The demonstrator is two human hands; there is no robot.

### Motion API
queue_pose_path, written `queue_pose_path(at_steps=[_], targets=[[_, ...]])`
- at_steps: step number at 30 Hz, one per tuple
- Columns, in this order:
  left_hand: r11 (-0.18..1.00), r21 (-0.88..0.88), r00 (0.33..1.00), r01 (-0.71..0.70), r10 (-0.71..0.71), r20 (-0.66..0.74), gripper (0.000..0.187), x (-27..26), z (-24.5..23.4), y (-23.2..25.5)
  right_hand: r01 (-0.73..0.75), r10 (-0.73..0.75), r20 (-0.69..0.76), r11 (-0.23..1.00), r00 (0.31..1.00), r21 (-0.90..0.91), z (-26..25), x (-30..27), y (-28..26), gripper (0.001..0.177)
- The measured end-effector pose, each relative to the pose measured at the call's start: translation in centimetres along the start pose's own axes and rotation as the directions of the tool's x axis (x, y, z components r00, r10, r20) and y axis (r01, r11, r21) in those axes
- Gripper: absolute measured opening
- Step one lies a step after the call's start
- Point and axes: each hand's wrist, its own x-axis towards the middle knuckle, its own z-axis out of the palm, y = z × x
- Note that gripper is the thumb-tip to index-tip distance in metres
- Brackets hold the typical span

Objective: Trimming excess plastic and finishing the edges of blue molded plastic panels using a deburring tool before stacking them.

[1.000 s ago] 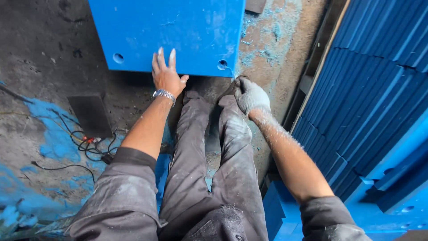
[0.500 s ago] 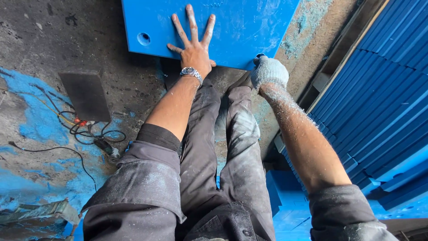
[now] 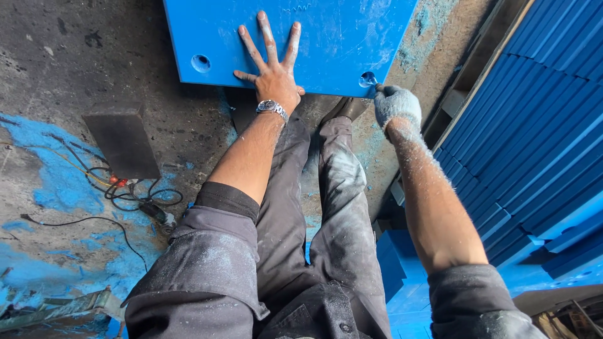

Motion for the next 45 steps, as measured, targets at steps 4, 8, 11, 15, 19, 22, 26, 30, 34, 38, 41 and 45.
queue_pose_path(at_steps=[4, 8, 11, 15, 19, 22, 26, 30, 34, 38, 41, 45], targets=[[1.000, 0.012, 0.999, -0.004, 0.004, 0.036, 0.151, 0.1, -0.5, 0.0, -0.041, 0.045, -0.025, 0.990, 0.999, 0.131, 2.9, 0.1, 0.0, 0.038], [1.000, -0.014, 0.998, -0.001, 0.002, 0.057, 0.151, 0.2, 0.0, 0.2, -0.408, 0.255, 0.320, 0.493, 0.912, 0.769, 3.0, -0.8, -1.8, 0.024], [1.000, -0.016, 0.998, 0.004, -0.002, 0.064, 0.151, 0.1, -0.1, 0.0, -0.498, 0.090, 0.490, 0.130, 0.867, 0.858, 3.7, 0.6, -1.7, 0.024], [1.000, -0.003, 0.998, 0.005, -0.005, 0.064, 0.151, 0.1, -0.5, 0.2, -0.650, -0.283, 0.586, -0.290, 0.759, 0.703, 4.4, 3.4, -0.3, 0.019], [1.000, -0.008, 0.991, 0.020, -0.019, 0.134, 0.150, 0.3, -1.3, 0.3, -0.648, -0.426, 0.488, -0.510, 0.762, 0.566, 3.7, 2.8, 0.6, 0.019], [1.000, 0.005, 0.992, 0.025, -0.026, 0.121, 0.150, 0.2, -0.8, 0.2, -0.581, -0.480, 0.362, -0.773, 0.799, 0.257, 4.3, 1.5, 1.8, 0.029], [1.000, -0.003, 0.999, -0.013, 0.013, 0.036, 0.149, 0.4, -0.1, -0.3, -0.525, -0.349, 0.398, -0.655, 0.848, 0.544, 2.0, -0.4, 2.7, 0.031], [1.000, -0.021, 0.999, 0.020, -0.020, -0.036, 0.147, 3.2, -0.8, 0.2, -0.317, -0.006, 0.320, 0.130, 0.947, 0.940, -5.9, -0.8, 1.1, 0.032], [0.989, -0.058, 0.991, 0.133, -0.133, 0.016, 0.155, 7.0, -2.6, 2.4, 0.101, -0.062, -0.086, 0.816, 0.994, 0.569, -12.4, 5.7, -1.1, 0.044], [0.975, -0.009, 0.968, 0.224, -0.221, 0.117, 0.161, 7.8, -4.0, 3.6, 0.522, -0.592, -0.383, 0.806, 0.709, -0.279, -16.3, 12.7, -3.2, 0.033], [0.976, -0.006, 0.968, 0.216, -0.213, 0.131, 0.161, 7.9, -4.9, 3.3, 0.468, -0.719, -0.246, 0.634, 0.650, -0.615, -19.8, 12.9, -7.0, 0.027], [0.979, 0.012, 0.971, 0.202, -0.201, 0.132, 0.162, 7.8, -5.1, 3.2, 0.385, -0.815, -0.100, 0.373, 0.571, -0.844, -21.4, 14.7, -9.1, 0.019]])
